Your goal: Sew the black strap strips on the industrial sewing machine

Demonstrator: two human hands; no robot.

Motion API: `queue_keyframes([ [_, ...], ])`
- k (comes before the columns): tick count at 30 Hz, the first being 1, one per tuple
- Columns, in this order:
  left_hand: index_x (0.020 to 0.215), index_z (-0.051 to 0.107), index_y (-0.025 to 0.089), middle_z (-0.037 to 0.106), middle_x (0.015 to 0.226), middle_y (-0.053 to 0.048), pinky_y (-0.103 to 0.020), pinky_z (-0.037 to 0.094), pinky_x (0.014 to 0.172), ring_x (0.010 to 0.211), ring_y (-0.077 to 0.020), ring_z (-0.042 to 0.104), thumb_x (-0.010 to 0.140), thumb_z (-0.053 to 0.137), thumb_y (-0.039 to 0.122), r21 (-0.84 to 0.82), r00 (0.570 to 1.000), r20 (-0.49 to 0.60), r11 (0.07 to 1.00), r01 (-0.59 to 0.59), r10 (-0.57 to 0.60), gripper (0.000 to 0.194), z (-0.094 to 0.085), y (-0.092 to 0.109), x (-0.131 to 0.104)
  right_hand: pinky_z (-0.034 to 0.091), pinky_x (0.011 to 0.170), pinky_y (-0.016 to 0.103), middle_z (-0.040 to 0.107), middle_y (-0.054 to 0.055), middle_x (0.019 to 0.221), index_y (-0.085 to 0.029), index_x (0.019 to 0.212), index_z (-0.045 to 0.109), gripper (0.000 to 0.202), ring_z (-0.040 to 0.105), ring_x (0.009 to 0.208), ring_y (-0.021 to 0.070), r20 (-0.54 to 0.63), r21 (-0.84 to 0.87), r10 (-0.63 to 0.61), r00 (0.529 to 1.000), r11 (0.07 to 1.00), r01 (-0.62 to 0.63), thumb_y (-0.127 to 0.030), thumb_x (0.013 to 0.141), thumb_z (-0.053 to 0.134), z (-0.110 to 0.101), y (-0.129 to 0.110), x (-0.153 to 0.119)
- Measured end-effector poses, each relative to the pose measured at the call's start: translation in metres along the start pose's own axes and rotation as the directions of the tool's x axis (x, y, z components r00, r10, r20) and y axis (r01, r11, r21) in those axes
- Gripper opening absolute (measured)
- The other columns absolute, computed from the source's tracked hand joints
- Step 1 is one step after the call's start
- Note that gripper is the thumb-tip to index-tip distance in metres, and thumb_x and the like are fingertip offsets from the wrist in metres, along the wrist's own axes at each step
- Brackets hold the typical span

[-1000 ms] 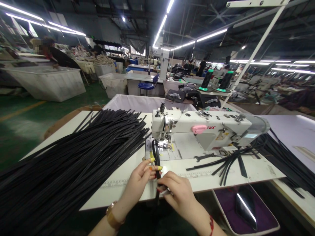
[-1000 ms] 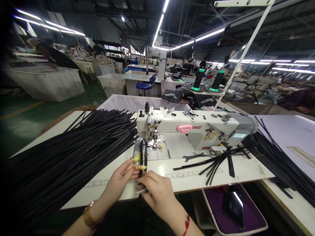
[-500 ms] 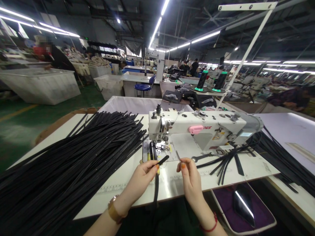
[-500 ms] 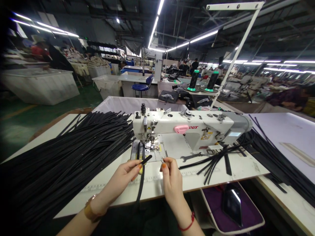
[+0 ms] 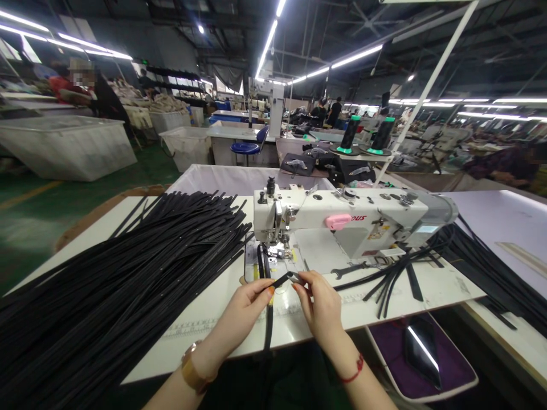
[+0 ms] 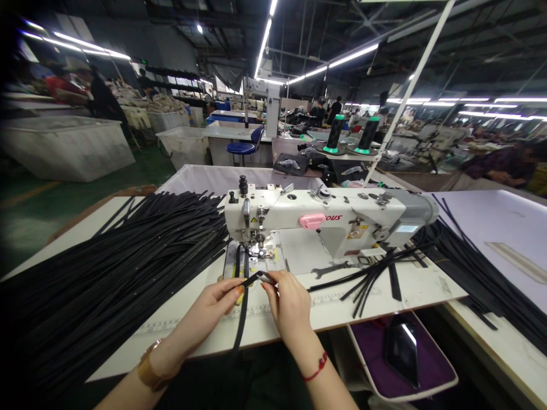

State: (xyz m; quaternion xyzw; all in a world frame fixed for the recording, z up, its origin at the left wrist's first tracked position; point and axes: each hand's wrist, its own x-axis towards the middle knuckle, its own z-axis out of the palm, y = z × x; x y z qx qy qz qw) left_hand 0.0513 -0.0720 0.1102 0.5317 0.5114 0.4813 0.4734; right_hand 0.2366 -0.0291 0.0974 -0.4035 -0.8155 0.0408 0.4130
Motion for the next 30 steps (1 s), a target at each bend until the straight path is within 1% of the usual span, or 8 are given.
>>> queue_keyframes([
  [4,0.106,0.073,0.018,0.063,0.073,-0.002,-0.029,0.047,0.074,0.074,-0.0192,0.057,0.089,0.050,0.030,0.074,0.999,0.046,0.997,0.022,-0.026,0.031,-0.003,0.006,-0.003,0.053,0.066,0.030,0.067,0.006,0.086,-0.019,0.104,0.056,0.013,0.065,0.077,0.0184,-0.024,0.018,-0.040,0.999,0.999,0.041,-0.025,0.094,0.051,0.000,0.001,0.001],
  [7,0.101,0.071,0.018,0.059,0.070,-0.001,-0.028,0.044,0.072,0.071,-0.0176,0.053,0.091,0.040,0.026,0.095,0.997,0.074,0.995,-0.019,0.012,0.034,-0.004,0.010,-0.004,0.053,0.065,0.030,0.067,0.006,0.086,-0.019,0.105,0.056,0.012,0.064,0.076,0.0184,-0.023,0.035,-0.063,0.998,0.997,0.064,-0.022,0.094,0.052,-0.001,0.000,0.002],
  [10,0.084,0.068,0.017,0.056,0.071,-0.001,-0.027,0.041,0.069,0.070,-0.0172,0.051,0.093,0.041,0.033,0.153,0.995,0.066,0.984,-0.087,0.077,0.033,0.001,0.010,-0.002,0.053,0.066,0.030,0.067,0.006,0.086,-0.019,0.106,0.055,0.013,0.064,0.077,0.0187,-0.029,0.041,-0.089,0.996,0.995,0.091,-0.021,0.093,0.054,-0.001,-0.003,0.002],
  [13,0.068,0.060,0.017,0.052,0.067,0.000,-0.026,0.039,0.064,0.067,-0.0160,0.049,0.091,0.049,0.035,0.212,0.996,0.026,0.973,-0.092,0.089,0.032,0.008,0.008,0.002,0.053,0.064,0.030,0.067,0.006,0.084,-0.018,0.105,0.055,0.013,0.064,0.076,0.0191,-0.030,0.037,-0.118,0.993,0.992,0.119,-0.020,0.092,0.056,-0.002,-0.006,0.001],
  [15,0.069,0.060,0.016,0.055,0.069,0.000,-0.026,0.040,0.065,0.070,-0.0161,0.051,0.088,0.052,0.031,0.202,0.996,0.025,0.975,-0.091,0.088,0.026,0.010,0.007,0.003,0.053,0.063,0.030,0.067,0.006,0.084,-0.018,0.105,0.055,0.013,0.063,0.076,0.0192,-0.032,0.037,-0.123,0.992,0.992,0.124,-0.019,0.092,0.056,-0.003,-0.007,0.001],
  [18,0.079,0.064,0.016,0.059,0.076,-0.002,-0.026,0.042,0.068,0.075,-0.0170,0.054,0.087,0.055,0.028,0.174,0.996,0.047,0.982,-0.079,0.072,0.018,0.010,0.005,0.002,0.053,0.064,0.030,0.067,0.007,0.086,-0.018,0.106,0.055,0.015,0.064,0.077,0.0191,-0.047,0.046,-0.116,0.992,0.992,0.118,-0.018,0.091,0.055,-0.003,-0.007,0.000],
  [24,0.084,0.065,0.016,0.063,0.081,-0.002,-0.027,0.043,0.070,0.079,-0.0181,0.056,0.087,0.057,0.028,0.136,0.995,0.099,0.990,-0.048,0.034,0.015,0.005,0.003,0.001,0.052,0.062,0.030,0.067,0.006,0.083,-0.017,0.105,0.056,0.013,0.063,0.075,0.0188,-0.053,0.055,-0.115,0.992,0.992,0.118,-0.018,0.091,0.055,-0.003,-0.009,-0.001],
  [30,0.084,0.067,0.016,0.066,0.085,-0.003,-0.029,0.045,0.080,0.088,-0.0212,0.060,0.084,0.055,0.022,0.124,0.993,0.117,0.992,-0.033,0.019,0.013,0.004,0.008,0.006,0.050,0.065,0.031,0.069,0.006,0.083,-0.015,0.106,0.057,0.019,0.061,0.074,0.0195,-0.095,-0.044,-0.246,0.965,0.969,0.243,-0.016,0.087,0.063,-0.006,-0.009,-0.001],
])
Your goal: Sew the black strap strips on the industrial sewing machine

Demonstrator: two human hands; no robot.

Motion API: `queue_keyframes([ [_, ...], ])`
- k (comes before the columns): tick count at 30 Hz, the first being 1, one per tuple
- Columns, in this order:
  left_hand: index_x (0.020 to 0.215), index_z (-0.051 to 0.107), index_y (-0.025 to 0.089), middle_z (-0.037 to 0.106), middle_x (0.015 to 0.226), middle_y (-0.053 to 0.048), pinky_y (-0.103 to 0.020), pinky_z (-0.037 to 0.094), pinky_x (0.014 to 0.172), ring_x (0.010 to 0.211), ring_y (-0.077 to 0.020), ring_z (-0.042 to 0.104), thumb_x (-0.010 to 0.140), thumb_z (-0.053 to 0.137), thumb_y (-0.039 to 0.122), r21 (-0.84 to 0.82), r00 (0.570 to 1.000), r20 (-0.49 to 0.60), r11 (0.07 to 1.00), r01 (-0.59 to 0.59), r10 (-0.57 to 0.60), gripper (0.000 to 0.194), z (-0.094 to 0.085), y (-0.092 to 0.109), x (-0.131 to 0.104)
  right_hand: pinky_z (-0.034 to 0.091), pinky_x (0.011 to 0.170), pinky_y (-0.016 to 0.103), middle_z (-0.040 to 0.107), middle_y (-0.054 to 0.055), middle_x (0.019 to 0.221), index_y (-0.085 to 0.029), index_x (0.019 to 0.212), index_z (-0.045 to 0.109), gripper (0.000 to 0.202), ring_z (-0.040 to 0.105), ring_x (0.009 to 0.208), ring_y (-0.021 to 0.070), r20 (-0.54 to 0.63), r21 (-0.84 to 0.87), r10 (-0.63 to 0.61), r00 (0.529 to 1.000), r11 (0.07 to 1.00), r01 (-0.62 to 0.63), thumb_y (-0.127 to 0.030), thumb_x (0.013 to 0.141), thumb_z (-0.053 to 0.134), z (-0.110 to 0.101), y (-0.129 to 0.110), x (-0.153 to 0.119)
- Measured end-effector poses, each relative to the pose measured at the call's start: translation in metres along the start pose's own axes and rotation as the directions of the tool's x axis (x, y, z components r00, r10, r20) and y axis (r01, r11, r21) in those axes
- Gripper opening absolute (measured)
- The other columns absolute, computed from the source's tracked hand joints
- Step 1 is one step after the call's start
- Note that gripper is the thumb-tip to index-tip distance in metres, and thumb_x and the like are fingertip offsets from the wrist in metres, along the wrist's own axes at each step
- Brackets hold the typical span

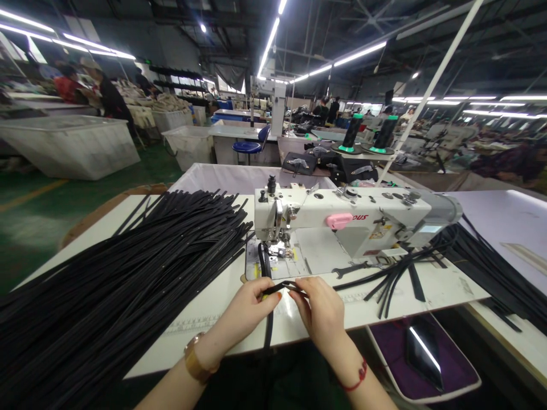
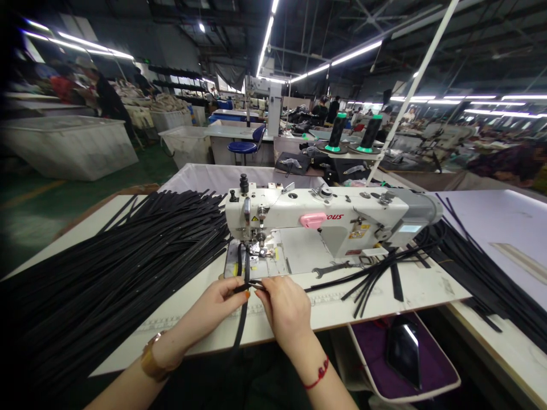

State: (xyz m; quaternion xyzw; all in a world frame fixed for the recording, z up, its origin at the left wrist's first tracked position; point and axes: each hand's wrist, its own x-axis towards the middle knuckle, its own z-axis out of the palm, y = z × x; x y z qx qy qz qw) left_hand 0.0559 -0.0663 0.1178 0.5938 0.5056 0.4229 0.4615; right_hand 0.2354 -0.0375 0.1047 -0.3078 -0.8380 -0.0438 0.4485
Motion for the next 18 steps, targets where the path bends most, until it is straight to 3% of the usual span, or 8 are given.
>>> queue_keyframes([
  [5,0.078,0.065,0.016,0.064,0.079,-0.003,-0.030,0.046,0.080,0.083,-0.0213,0.060,0.082,0.054,0.023,0.071,1.000,-0.005,0.997,0.011,-0.010,0.013,0.001,-0.001,0.001,0.045,0.062,0.032,0.070,0.006,0.081,-0.015,0.107,0.057,0.021,0.059,0.071,0.0199,0.042,-0.116,-0.037,0.998,0.992,0.042,-0.017,0.087,0.063,-0.003,0.002,-0.002],
  [18,0.075,0.066,0.016,0.067,0.077,-0.003,-0.026,0.044,0.066,0.075,-0.0198,0.059,0.078,0.051,0.023,0.184,0.997,0.068,0.983,0.027,-0.040,0.016,-0.005,0.012,0.002,0.046,0.063,0.030,0.069,0.006,0.081,-0.013,0.106,0.058,0.016,0.061,0.071,0.0182,0.054,-0.123,-0.076,0.996,0.989,0.082,-0.019,0.091,0.059,-0.007,0.010,0.000],
])
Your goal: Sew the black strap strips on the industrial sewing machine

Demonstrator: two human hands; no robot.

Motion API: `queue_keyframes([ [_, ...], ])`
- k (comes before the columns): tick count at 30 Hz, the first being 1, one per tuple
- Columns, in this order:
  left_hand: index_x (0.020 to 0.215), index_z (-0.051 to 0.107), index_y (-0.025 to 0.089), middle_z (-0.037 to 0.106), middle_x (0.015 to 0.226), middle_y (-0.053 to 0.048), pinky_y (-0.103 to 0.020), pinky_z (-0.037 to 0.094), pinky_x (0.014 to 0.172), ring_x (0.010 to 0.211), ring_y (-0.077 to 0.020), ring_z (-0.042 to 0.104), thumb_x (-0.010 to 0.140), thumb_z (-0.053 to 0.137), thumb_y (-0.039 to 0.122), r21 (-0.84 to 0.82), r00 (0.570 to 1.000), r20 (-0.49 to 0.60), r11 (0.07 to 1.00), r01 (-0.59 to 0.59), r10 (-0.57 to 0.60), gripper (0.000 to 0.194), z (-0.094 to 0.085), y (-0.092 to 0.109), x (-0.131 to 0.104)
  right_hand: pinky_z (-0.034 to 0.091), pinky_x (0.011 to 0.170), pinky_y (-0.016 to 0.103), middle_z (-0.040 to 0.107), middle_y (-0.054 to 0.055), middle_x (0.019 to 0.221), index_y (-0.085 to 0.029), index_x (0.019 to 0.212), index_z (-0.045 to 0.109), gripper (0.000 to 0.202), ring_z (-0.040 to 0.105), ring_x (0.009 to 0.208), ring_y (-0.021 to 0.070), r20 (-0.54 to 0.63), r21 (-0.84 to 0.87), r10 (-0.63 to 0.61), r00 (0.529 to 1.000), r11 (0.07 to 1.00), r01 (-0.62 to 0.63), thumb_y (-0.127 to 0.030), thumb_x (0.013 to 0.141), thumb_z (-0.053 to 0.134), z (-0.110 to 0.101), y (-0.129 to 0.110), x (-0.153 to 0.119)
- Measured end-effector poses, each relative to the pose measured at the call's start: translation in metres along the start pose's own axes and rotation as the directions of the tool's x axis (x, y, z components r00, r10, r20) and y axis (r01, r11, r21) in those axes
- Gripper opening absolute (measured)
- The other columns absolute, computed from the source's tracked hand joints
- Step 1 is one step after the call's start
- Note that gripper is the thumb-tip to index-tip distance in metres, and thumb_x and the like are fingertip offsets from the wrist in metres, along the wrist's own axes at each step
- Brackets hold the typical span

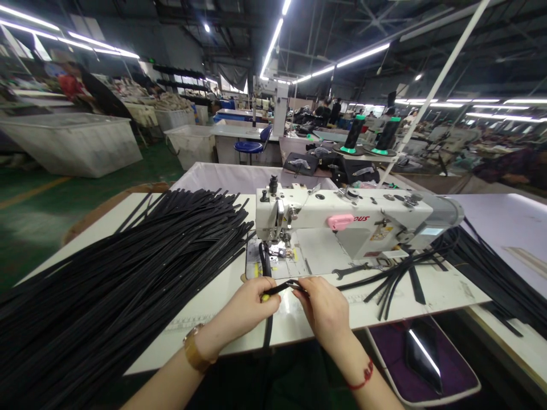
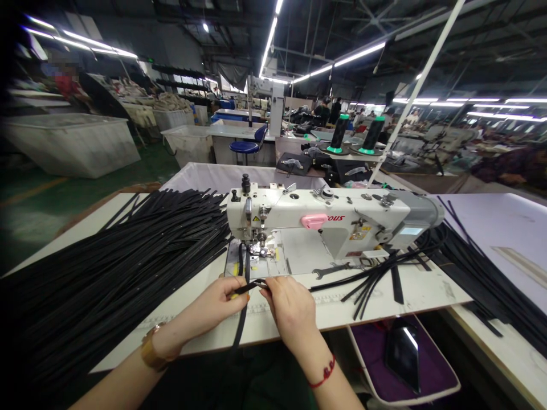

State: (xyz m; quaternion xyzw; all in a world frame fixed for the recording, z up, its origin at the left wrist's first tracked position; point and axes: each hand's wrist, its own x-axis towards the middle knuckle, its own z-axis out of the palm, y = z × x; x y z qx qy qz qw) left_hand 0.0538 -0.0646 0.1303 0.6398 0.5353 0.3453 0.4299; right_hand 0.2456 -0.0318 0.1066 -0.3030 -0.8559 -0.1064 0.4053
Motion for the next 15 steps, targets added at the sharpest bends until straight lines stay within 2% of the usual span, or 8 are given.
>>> queue_keyframes([
  [8,0.077,0.064,0.016,0.065,0.078,-0.002,-0.025,0.042,0.064,0.074,-0.0183,0.058,0.079,0.048,0.018,-0.034,0.998,0.062,0.999,-0.028,0.030,0.017,-0.002,0.000,0.001,0.047,0.061,0.028,0.070,0.005,0.076,-0.016,0.100,0.060,0.010,0.064,0.068,0.0161,0.016,-0.020,-0.005,1.000,1.000,0.005,-0.018,0.093,0.055,0.005,0.002,0.000],
  [12,0.080,0.065,0.016,0.065,0.080,-0.001,-0.025,0.041,0.065,0.076,-0.0179,0.058,0.078,0.048,0.017,-0.022,0.997,0.076,0.999,-0.027,0.029,0.017,-0.004,0.004,0.002,0.052,0.065,0.028,0.071,0.006,0.081,-0.017,0.101,0.059,0.010,0.066,0.074,0.0172,-0.063,0.071,0.090,0.994,0.994,-0.085,-0.016,0.091,0.057,0.001,0.002,-0.003],
  [15,0.070,0.060,0.017,0.059,0.071,0.000,-0.024,0.037,0.061,0.069,-0.0161,0.054,0.076,0.050,0.018,0.076,0.998,0.054,0.996,-0.047,0.043,0.012,-0.005,0.007,0.005,0.055,0.068,0.030,0.071,0.009,0.086,-0.016,0.106,0.058,0.017,0.067,0.080,0.0188,-0.086,0.132,0.139,0.987,0.983,-0.127,-0.016,0.090,0.059,-0.006,0.000,-0.007],
])
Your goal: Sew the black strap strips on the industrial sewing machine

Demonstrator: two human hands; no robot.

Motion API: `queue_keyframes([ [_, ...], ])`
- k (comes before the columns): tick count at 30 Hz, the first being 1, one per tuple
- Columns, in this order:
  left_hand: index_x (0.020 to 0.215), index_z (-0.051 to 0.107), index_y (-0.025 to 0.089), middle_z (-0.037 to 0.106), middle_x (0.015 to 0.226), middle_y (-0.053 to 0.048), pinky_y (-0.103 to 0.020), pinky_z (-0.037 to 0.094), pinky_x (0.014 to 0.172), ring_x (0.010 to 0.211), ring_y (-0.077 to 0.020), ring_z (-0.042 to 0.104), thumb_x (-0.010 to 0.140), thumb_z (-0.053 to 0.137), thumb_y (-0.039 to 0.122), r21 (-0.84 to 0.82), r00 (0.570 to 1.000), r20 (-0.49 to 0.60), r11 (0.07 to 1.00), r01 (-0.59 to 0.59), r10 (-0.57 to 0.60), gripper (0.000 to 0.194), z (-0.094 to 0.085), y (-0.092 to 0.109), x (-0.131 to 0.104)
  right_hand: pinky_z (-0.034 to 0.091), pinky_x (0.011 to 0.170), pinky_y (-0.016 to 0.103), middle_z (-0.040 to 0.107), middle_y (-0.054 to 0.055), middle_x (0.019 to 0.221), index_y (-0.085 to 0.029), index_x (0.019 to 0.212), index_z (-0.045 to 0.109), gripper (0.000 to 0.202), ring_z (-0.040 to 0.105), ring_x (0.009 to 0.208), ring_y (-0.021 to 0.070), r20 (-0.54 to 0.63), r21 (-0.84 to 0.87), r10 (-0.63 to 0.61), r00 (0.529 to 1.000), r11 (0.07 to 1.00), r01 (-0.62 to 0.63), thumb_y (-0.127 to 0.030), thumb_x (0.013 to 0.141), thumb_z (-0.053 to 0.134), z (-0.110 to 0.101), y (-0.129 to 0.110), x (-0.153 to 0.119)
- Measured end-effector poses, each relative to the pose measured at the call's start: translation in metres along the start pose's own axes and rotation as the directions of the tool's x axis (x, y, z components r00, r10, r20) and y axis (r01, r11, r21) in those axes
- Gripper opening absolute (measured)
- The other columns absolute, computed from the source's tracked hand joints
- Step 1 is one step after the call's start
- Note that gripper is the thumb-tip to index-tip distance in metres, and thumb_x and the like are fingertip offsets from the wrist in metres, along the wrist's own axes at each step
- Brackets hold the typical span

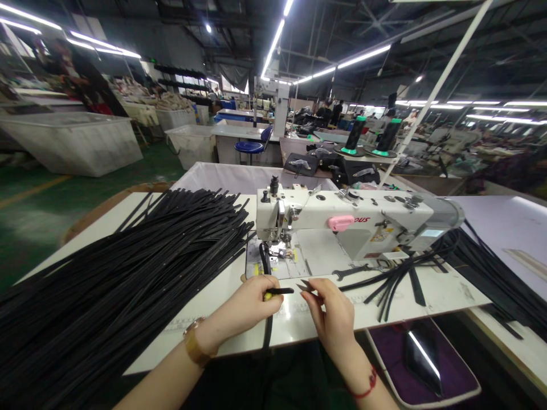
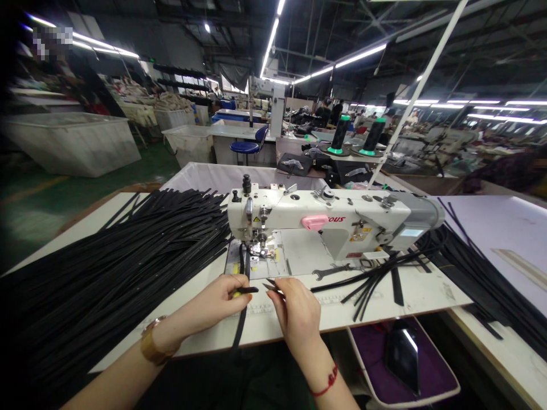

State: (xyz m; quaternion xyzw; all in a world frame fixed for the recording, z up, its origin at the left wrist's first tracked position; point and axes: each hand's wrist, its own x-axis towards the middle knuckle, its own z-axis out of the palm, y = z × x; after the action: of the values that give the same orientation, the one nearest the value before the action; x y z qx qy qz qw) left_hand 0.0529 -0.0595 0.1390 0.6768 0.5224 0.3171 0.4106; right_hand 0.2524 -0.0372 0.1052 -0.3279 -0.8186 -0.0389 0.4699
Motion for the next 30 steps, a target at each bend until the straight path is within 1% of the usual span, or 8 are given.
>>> queue_keyframes([
  [3,0.066,0.057,0.018,0.053,0.066,0.002,-0.024,0.033,0.058,0.065,-0.0148,0.050,0.074,0.050,0.017,0.067,1.000,-0.006,0.998,-0.018,0.018,0.011,0.001,0.000,0.004,0.055,0.063,0.031,0.069,0.011,0.088,-0.016,0.108,0.058,0.020,0.066,0.078,0.0197,-0.016,-0.051,-0.061,0.998,0.997,0.060,-0.017,0.089,0.061,-0.007,-0.004,-0.003],
  [6,0.070,0.059,0.017,0.054,0.067,0.002,-0.024,0.034,0.058,0.065,-0.0146,0.049,0.075,0.052,0.022,0.042,1.000,0.017,0.999,-0.012,0.011,0.009,0.003,-0.003,0.010,0.053,0.057,0.031,0.068,0.009,0.085,-0.018,0.106,0.059,0.021,0.064,0.071,0.0194,-0.024,-0.152,-0.132,0.991,0.980,0.127,-0.018,0.086,0.065,-0.016,-0.010,-0.001],
  [11,0.070,0.058,0.017,0.053,0.066,0.002,-0.024,0.031,0.055,0.064,-0.0147,0.048,0.079,0.055,0.031,0.090,0.999,0.033,0.996,-0.015,0.012,0.017,0.005,-0.005,0.022,0.056,0.062,0.032,0.066,0.010,0.088,-0.020,0.117,0.054,0.030,0.063,0.079,0.0199,-0.118,-0.090,-0.068,0.991,0.994,0.058,-0.015,0.088,0.061,-0.031,-0.020,0.002],
  [13,0.070,0.058,0.017,0.053,0.066,0.002,-0.024,0.031,0.055,0.064,-0.0152,0.049,0.079,0.055,0.031,0.096,0.999,0.050,0.995,-0.026,0.021,0.016,0.005,-0.004,0.026,0.055,0.064,0.032,0.067,0.010,0.091,-0.019,0.121,0.054,0.034,0.063,0.080,0.0200,-0.052,-0.104,-0.106,0.993,0.990,0.100,-0.012,0.088,0.061,-0.030,-0.021,0.001],
  [15,0.071,0.059,0.017,0.055,0.067,0.002,-0.024,0.032,0.056,0.066,-0.0158,0.050,0.077,0.056,0.027,0.094,0.998,0.062,0.995,-0.038,0.032,0.012,0.005,-0.003,0.028,0.053,0.063,0.032,0.068,0.010,0.092,-0.018,0.122,0.055,0.036,0.063,0.077,0.0199,0.066,-0.167,-0.138,0.988,0.975,0.148,-0.011,0.087,0.061,-0.025,-0.019,-0.002],
  [17,0.069,0.059,0.017,0.055,0.065,0.002,-0.024,0.032,0.056,0.065,-0.0157,0.050,0.076,0.055,0.026,0.104,0.997,0.061,0.993,-0.049,0.043,0.011,0.006,-0.002,0.030,0.051,0.062,0.031,0.069,0.011,0.095,-0.017,0.122,0.057,0.034,0.063,0.076,0.0197,0.143,-0.235,-0.107,0.984,0.962,0.139,-0.011,0.088,0.059,-0.017,-0.012,-0.005],
  [23,0.065,0.056,0.017,0.052,0.061,0.003,-0.024,0.028,0.052,0.060,-0.0133,0.046,0.078,0.055,0.028,0.102,0.995,0.089,0.993,-0.058,0.048,0.017,0.005,0.000,0.031,0.046,0.060,0.028,0.069,0.009,0.095,-0.021,0.117,0.063,0.029,0.062,0.072,0.0168,0.176,-0.289,-0.059,0.983,0.951,0.109,-0.015,0.089,0.060,-0.009,0.008,-0.005],
  [30,0.067,0.058,0.016,0.053,0.060,0.004,-0.024,0.026,0.051,0.057,-0.0121,0.045,0.078,0.055,0.027,0.088,0.992,0.105,0.993,-0.073,0.064,0.016,0.005,0.000,0.033,0.043,0.061,0.028,0.069,0.007,0.093,-0.025,0.115,0.065,0.026,0.061,0.074,0.0166,0.219,-0.327,-0.137,0.966,0.923,0.205,-0.016,0.092,0.055,-0.015,0.012,0.004],
])
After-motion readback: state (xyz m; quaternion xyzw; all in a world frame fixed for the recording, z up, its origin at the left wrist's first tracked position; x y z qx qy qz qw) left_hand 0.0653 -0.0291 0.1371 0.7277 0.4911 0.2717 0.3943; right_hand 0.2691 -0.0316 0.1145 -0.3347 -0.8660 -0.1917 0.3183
